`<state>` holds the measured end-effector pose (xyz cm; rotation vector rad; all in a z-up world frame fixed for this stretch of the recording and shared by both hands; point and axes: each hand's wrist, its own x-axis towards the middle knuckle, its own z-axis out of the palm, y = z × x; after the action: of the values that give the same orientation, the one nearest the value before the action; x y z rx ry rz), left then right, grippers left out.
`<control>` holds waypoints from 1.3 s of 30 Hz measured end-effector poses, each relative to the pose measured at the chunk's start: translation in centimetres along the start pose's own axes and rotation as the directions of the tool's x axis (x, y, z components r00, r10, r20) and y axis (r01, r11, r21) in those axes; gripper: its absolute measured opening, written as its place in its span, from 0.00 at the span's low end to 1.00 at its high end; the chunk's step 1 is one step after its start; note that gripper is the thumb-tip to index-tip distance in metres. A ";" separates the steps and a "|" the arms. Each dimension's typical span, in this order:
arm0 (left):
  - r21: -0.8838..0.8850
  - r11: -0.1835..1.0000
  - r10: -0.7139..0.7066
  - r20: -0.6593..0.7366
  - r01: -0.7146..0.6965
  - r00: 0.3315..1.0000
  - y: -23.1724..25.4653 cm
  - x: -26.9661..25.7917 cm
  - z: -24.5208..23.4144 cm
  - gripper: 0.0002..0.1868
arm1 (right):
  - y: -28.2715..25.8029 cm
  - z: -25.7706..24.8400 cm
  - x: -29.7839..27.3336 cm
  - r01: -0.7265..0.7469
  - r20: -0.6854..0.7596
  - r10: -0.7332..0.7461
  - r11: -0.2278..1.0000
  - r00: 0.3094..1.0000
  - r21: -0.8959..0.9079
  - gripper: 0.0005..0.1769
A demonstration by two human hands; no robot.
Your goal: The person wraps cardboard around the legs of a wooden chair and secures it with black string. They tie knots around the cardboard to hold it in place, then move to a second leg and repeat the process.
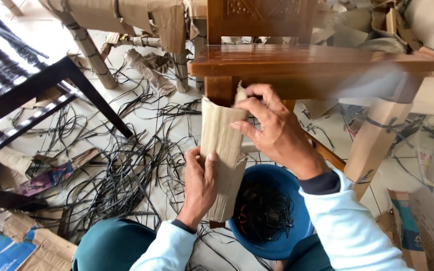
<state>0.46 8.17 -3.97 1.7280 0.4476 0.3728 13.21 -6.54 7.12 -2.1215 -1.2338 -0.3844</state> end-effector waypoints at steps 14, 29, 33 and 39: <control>-0.077 0.997 -0.009 -0.167 -0.004 0.986 -3.8 -0.3 0.7 0.19 | 0.4 -0.5 -1.5 -0.074 0.141 0.076 0.997 0.987 -0.019 0.23; -0.176 0.984 -0.060 -0.209 0.023 0.976 -4.9 1.1 1.4 0.22 | 4.7 7.0 -3.9 -0.303 0.039 0.412 0.599 0.911 0.741 0.29; -0.187 0.982 -0.073 -0.211 0.033 0.975 -4.8 1.1 1.3 0.21 | 5.0 8.3 -4.9 -0.218 0.052 0.458 0.317 0.887 0.923 0.20; -0.160 0.987 -0.068 -0.255 0.028 0.965 -3.6 0.8 1.9 0.20 | 2.7 7.9 -5.2 -0.335 0.115 0.503 0.373 0.857 0.865 0.23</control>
<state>1.72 7.51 -7.88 1.5194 0.6326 0.5879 12.34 -5.74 -2.62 -1.3396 -0.4989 0.2796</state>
